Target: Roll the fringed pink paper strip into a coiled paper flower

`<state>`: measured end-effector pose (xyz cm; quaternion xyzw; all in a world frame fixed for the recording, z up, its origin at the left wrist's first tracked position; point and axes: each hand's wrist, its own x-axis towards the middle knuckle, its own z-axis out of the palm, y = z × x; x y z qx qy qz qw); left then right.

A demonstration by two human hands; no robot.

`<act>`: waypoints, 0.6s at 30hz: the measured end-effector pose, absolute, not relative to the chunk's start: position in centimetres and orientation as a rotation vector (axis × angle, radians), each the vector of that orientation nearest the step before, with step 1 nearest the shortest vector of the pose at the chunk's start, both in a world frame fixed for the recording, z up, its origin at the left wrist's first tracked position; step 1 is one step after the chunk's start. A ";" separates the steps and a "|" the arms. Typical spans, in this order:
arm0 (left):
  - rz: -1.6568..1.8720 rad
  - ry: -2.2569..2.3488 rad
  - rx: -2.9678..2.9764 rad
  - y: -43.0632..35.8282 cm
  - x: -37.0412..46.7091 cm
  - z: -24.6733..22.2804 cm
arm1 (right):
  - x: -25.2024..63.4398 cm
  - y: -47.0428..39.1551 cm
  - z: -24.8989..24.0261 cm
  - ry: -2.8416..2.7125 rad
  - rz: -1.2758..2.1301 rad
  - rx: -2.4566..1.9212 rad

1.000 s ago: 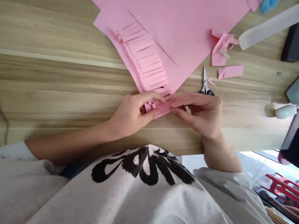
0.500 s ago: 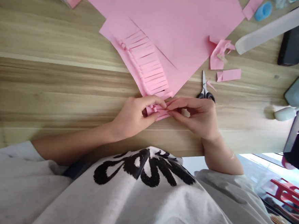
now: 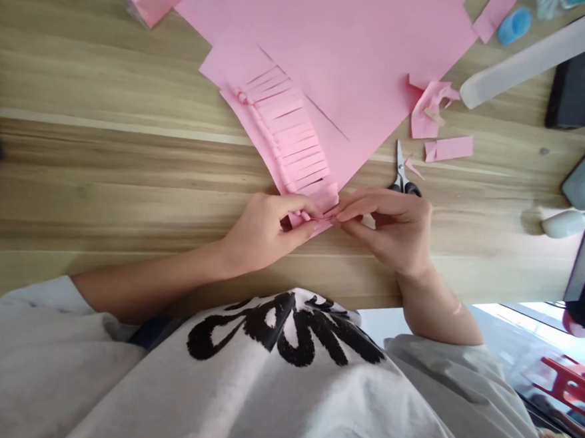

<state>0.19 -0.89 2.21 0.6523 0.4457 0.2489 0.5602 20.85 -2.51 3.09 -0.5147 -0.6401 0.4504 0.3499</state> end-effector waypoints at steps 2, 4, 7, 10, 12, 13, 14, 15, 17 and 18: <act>0.594 1.052 1.542 -0.9 0.2 2.2 | 20.8 -2.6 3.2 -1.700 1.126 -1.330; 0.598 1.056 1.554 -0.9 0.1 2.2 | 20.8 -2.6 3.3 -1.742 1.095 -1.349; 0.600 1.054 1.564 -0.9 0.1 2.2 | 20.8 -2.6 3.5 -1.781 1.091 -1.378; 0.610 1.050 1.559 -0.9 0.1 2.1 | 21.0 -2.5 3.5 -1.753 1.195 -1.305; 0.612 1.059 1.556 -0.9 0.1 2.1 | 21.2 -2.4 3.5 -1.701 1.344 -1.203; 0.609 1.062 1.557 -0.8 0.1 2.1 | 21.3 -2.3 3.4 -1.670 1.426 -1.158; 0.605 1.065 1.559 -0.8 0.1 2.1 | 21.3 -2.3 3.3 -1.641 1.500 -1.126; 0.597 1.065 1.562 -0.8 0.1 2.1 | 21.4 -2.2 3.2 -1.616 1.556 -1.104; 0.585 1.067 1.571 -0.7 0.1 2.2 | 21.3 -2.1 3.0 -1.590 1.599 -1.073; 0.581 1.069 1.576 -0.6 0.1 2.3 | 21.3 -2.1 2.9 -1.592 1.591 -1.062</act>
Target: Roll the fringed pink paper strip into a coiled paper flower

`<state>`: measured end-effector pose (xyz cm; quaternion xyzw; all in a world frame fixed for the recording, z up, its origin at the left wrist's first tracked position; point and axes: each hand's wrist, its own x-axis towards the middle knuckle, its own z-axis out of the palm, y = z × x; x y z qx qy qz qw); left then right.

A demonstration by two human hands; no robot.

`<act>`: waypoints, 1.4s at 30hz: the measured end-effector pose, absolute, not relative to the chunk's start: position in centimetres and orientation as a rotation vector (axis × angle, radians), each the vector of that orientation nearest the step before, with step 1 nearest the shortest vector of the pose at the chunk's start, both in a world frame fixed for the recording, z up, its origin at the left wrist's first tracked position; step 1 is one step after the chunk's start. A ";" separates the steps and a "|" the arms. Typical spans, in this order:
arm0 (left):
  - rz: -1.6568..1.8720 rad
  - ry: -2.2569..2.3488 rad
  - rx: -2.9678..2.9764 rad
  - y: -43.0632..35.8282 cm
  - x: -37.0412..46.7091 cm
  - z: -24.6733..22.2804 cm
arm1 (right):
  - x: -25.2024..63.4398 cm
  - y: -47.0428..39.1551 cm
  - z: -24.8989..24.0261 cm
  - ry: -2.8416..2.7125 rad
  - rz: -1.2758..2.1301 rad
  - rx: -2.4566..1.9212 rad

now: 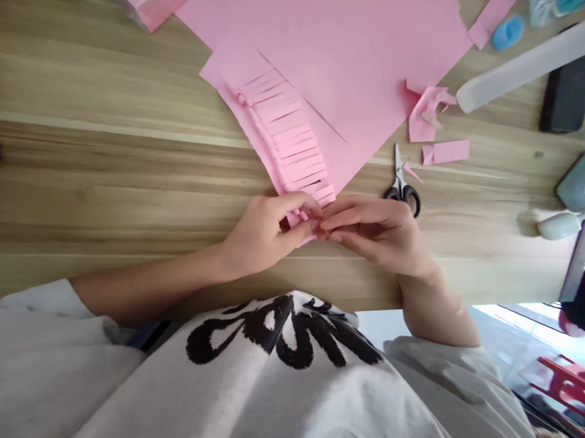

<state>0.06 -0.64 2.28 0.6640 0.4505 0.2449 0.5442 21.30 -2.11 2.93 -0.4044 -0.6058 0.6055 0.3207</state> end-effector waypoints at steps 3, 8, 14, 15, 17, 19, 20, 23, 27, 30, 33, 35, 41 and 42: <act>0.580 1.073 1.584 -0.6 0.1 2.4 | 21.1 -2.1 2.6 -1.607 1.550 -1.059; 0.572 1.067 1.568 -0.8 0.1 2.3 | 20.8 -2.3 2.4 -1.521 1.556 -1.113; 0.579 1.049 1.574 -0.8 0.1 2.3 | 20.7 -2.4 2.5 -1.462 1.554 -1.188; 0.588 1.043 1.580 -0.8 0.1 2.3 | 20.6 -2.4 2.5 -1.456 1.541 -1.202; 0.598 1.037 1.585 -0.8 0.1 2.3 | 20.6 -2.4 2.5 -1.434 1.529 -1.225; 0.595 1.039 1.585 -0.7 0.1 2.3 | 20.5 -2.4 2.5 -1.409 1.547 -1.235; 0.590 1.043 1.583 -0.7 0.1 2.3 | 20.5 -2.4 2.5 -1.404 1.557 -1.238; 0.583 1.048 1.590 -0.7 0.0 2.2 | 20.5 -2.3 2.5 -1.425 1.542 -1.255; 0.583 1.051 1.596 -0.8 0.0 2.2 | 20.9 -2.3 2.3 -1.440 1.499 -1.277; 0.590 1.050 1.591 -0.8 0.0 2.1 | 21.2 -2.2 2.3 -1.457 1.479 -1.326; 0.613 1.026 1.567 -0.9 0.0 1.9 | 21.4 -2.0 2.4 -1.455 1.476 -1.367; 0.630 1.009 1.544 -0.9 0.0 1.8 | 21.4 -1.9 2.6 -1.456 1.468 -1.380; 0.621 0.997 1.508 -0.9 0.0 1.7 | 21.4 -1.7 2.9 -1.459 1.438 -1.424; 0.619 0.997 1.508 -0.9 0.0 1.7 | 21.3 -1.7 2.9 -1.455 1.437 -1.434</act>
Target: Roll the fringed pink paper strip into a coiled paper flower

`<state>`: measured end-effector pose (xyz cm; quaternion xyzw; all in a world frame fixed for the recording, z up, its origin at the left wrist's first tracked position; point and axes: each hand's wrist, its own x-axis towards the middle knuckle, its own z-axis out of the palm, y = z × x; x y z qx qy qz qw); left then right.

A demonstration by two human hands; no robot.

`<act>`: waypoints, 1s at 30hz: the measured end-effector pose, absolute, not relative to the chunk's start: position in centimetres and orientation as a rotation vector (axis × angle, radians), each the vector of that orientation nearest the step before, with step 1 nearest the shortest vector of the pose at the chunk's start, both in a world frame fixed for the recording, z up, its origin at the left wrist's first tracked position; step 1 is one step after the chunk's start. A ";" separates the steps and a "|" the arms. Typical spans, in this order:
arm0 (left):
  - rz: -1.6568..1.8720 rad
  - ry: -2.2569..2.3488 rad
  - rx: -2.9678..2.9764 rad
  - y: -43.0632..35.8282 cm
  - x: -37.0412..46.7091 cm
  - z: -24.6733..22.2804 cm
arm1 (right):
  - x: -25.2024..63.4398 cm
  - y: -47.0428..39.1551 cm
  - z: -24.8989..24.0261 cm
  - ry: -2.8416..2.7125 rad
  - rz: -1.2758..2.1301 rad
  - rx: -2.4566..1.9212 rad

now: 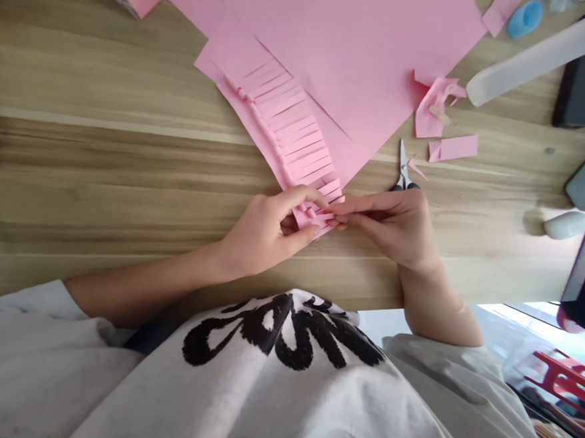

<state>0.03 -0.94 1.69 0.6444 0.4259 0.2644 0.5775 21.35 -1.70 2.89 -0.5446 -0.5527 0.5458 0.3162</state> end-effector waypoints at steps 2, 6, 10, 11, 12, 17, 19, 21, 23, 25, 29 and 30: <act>0.623 1.000 1.514 -0.9 0.0 1.8 | 21.4 -1.7 2.8 -1.438 1.446 -1.435; 0.616 1.029 1.500 -0.9 0.0 2.0 | 21.5 -1.9 2.8 -1.412 1.453 -1.427; 0.595 1.043 1.490 -0.8 0.0 2.2 | 21.5 -1.9 2.9 -1.400 1.436 -1.428; 0.593 1.046 1.495 -0.7 0.1 2.2 | 21.5 -1.9 2.9 -1.404 1.441 -1.428; 0.593 1.049 1.503 -0.7 0.1 2.2 | 21.5 -1.8 2.9 -1.413 1.451 -1.427; 0.579 1.072 1.523 -0.7 0.1 2.2 | 22.0 -1.3 3.1 -1.469 1.562 -1.366; 0.576 1.074 1.508 -0.7 0.1 2.3 | 22.2 -1.2 3.1 -1.482 1.583 -1.337; 0.577 1.064 1.487 -0.7 0.0 2.3 | 22.4 -1.2 3.0 -1.489 1.576 -1.328; 0.579 1.050 1.473 -0.7 0.0 2.3 | 22.4 -1.3 2.8 -1.481 1.558 -1.331; 0.577 1.043 1.466 -0.7 -0.1 2.2 | 22.2 -1.4 2.7 -1.453 1.549 -1.341; 0.556 1.038 1.464 -0.7 -0.2 2.1 | 21.7 -1.5 2.5 -1.384 1.529 -1.371; 0.552 1.039 1.474 -0.7 -0.2 2.1 | 21.7 -1.5 2.5 -1.372 1.520 -1.376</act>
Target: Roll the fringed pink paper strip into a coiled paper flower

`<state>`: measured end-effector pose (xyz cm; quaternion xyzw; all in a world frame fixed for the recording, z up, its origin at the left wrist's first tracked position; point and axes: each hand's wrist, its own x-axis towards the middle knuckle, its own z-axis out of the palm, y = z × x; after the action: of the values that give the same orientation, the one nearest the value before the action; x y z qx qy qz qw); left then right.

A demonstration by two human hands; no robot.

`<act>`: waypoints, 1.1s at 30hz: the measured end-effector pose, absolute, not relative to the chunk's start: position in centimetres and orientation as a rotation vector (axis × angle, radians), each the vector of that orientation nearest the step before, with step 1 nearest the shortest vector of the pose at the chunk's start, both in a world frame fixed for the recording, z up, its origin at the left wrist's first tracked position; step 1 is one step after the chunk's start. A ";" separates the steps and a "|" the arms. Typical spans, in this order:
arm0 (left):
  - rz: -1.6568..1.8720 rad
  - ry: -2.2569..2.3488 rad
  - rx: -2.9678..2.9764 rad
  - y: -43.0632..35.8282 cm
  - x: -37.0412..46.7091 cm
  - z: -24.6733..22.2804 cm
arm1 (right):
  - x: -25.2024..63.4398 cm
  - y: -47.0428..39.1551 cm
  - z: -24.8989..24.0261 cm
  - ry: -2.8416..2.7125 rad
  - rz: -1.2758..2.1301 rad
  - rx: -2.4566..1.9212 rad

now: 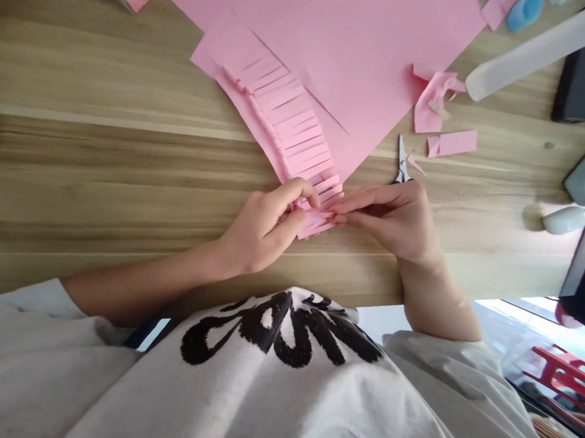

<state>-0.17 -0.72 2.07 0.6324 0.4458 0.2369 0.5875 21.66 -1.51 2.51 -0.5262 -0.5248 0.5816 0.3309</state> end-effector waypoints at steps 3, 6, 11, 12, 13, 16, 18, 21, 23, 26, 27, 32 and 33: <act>0.557 1.032 1.504 -0.7 -0.1 2.2 | 21.5 -1.6 2.5 -1.349 1.510 -1.378; 0.548 1.017 1.502 -0.6 -0.1 2.3 | 21.5 -1.6 2.5 -1.332 1.499 -1.395; 0.539 1.000 1.490 -0.6 0.0 2.4 | 21.4 -1.6 2.4 -1.304 1.498 -1.428; 0.539 0.997 1.492 -0.7 0.0 2.4 | 21.4 -1.6 2.4 -1.300 1.505 -1.420; 0.539 0.995 1.494 -0.7 -0.1 2.4 | 21.4 -1.5 2.4 -1.300 1.510 -1.410; 0.542 1.003 1.497 -0.7 -0.1 2.5 | 21.4 -1.4 2.4 -1.297 1.522 -1.407; 0.540 1.014 1.497 -0.7 0.0 2.5 | 21.4 -1.3 2.5 -1.283 1.528 -1.427; 0.541 1.011 1.477 -0.7 0.1 2.5 | 21.5 -1.2 2.6 -1.274 1.531 -1.446; 0.549 0.999 1.451 -0.7 0.1 2.4 | 21.5 -1.2 2.6 -1.271 1.532 -1.438; 0.552 0.996 1.440 -0.6 0.1 2.4 | 21.5 -1.1 2.6 -1.256 1.521 -1.435; 0.550 1.000 1.446 -0.6 0.1 2.4 | 21.5 -1.1 2.6 -1.253 1.522 -1.437; 0.547 1.009 1.471 -0.7 0.1 2.3 | 21.5 -0.9 2.4 -1.216 1.574 -1.384; 0.552 1.005 1.466 -0.7 0.1 2.3 | 21.5 -0.8 2.4 -1.202 1.581 -1.376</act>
<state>0.11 -0.71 2.30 0.6317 0.4332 0.2380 0.5971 21.49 -0.81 2.38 -0.5324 -0.4650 0.6119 0.3548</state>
